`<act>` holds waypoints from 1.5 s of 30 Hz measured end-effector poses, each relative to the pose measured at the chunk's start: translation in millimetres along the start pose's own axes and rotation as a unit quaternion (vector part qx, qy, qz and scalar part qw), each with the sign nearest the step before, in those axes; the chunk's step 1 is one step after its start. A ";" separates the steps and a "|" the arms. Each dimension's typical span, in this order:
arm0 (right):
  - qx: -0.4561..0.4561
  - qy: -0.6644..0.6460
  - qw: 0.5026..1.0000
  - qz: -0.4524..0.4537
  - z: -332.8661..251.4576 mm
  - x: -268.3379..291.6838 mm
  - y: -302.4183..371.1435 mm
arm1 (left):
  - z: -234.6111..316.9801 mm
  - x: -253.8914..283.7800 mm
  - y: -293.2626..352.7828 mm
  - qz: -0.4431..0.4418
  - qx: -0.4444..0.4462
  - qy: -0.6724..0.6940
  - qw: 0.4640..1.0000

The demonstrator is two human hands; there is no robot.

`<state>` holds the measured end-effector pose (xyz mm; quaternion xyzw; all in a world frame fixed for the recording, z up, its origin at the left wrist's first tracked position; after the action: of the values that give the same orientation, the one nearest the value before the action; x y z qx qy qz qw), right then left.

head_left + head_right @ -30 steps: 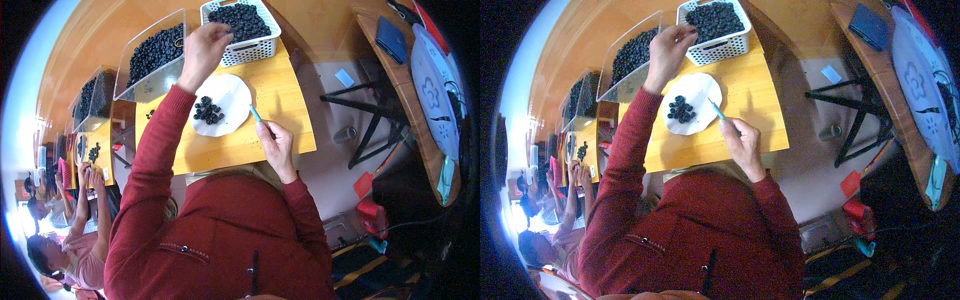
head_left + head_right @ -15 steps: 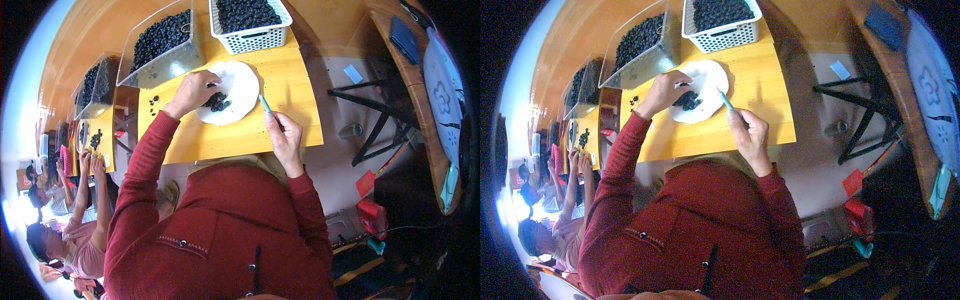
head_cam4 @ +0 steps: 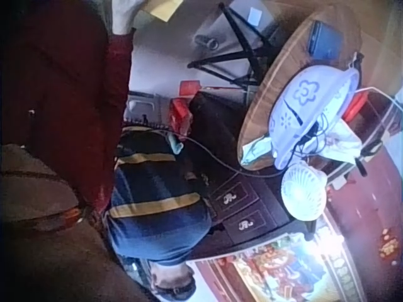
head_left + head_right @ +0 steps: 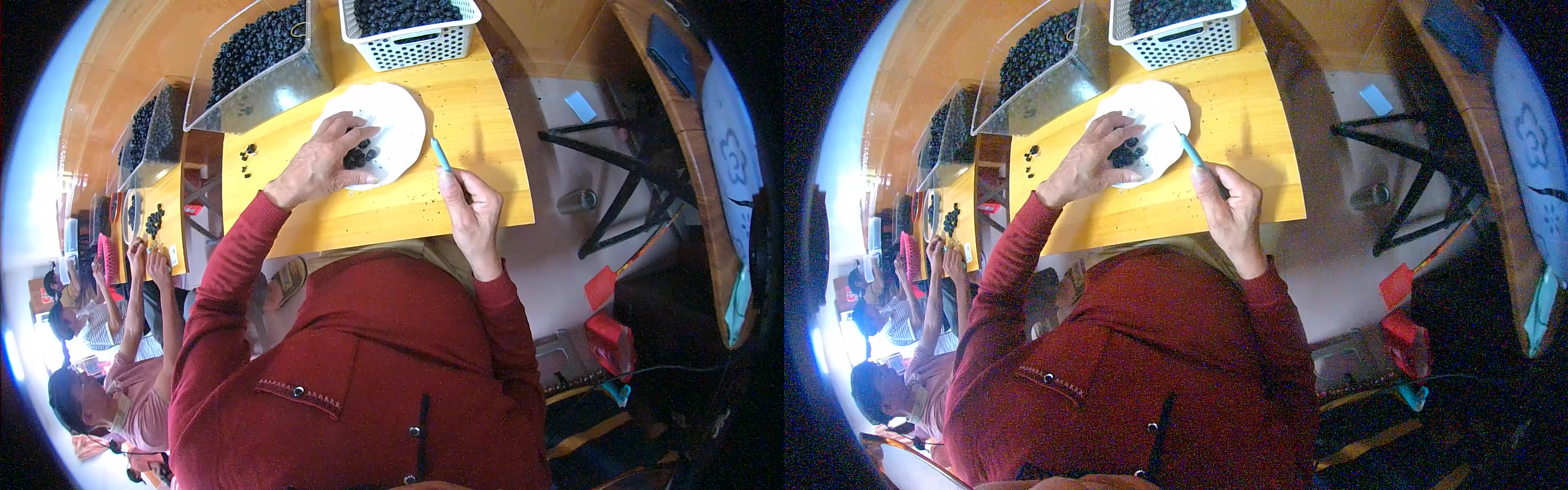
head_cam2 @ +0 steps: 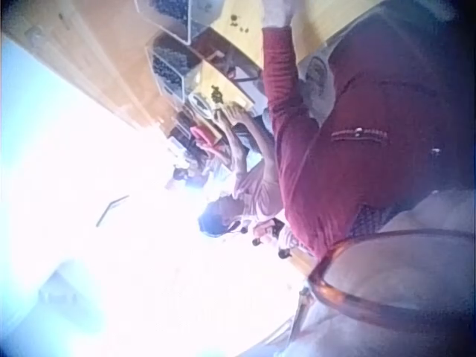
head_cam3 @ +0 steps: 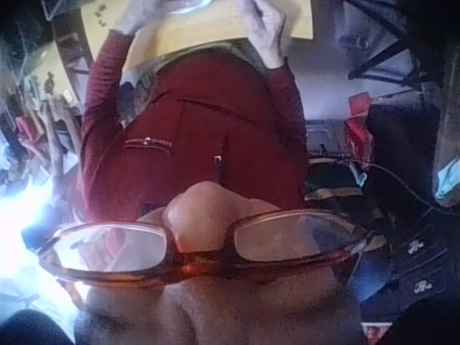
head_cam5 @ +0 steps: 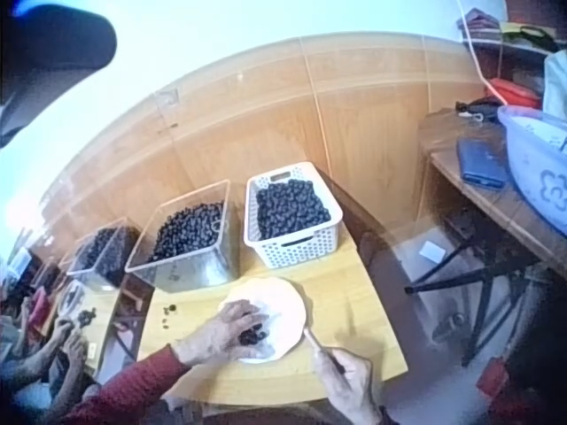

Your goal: The person sorts small black spherical parts from a bin onto a plate and into containers using a small pick tool.

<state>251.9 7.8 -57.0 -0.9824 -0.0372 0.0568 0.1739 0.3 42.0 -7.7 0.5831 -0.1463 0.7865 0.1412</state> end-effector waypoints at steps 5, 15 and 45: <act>-0.001 -0.001 1.000 0.001 0.0 -0.3 1.3 | -8.0 -14.3 -7.2 0.007 0.004 -0.013 1.000; -0.014 -0.017 1.000 0.006 -1.7 0.4 1.1 | -5.1 -21.2 -23.2 0.026 0.007 -0.012 1.000; -0.007 -0.043 0.999 0.001 1.1 5.2 3.9 | -8.3 -7.5 -33.5 0.002 -0.028 0.028 0.999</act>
<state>257.1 5.0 -59.9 -0.9803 -0.0441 0.0990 0.1649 8.2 75.6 -15.0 0.5567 -0.1651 0.7983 0.1600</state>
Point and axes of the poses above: each hand's wrist, its own y-axis away from the middle knuckle, its own x-axis out of the back of the hand, z = x × y, the point moved 2 cm from there along -y, towards the middle knuckle, and after that the axes turned 9 degrees about x, right-handed, at the moved point
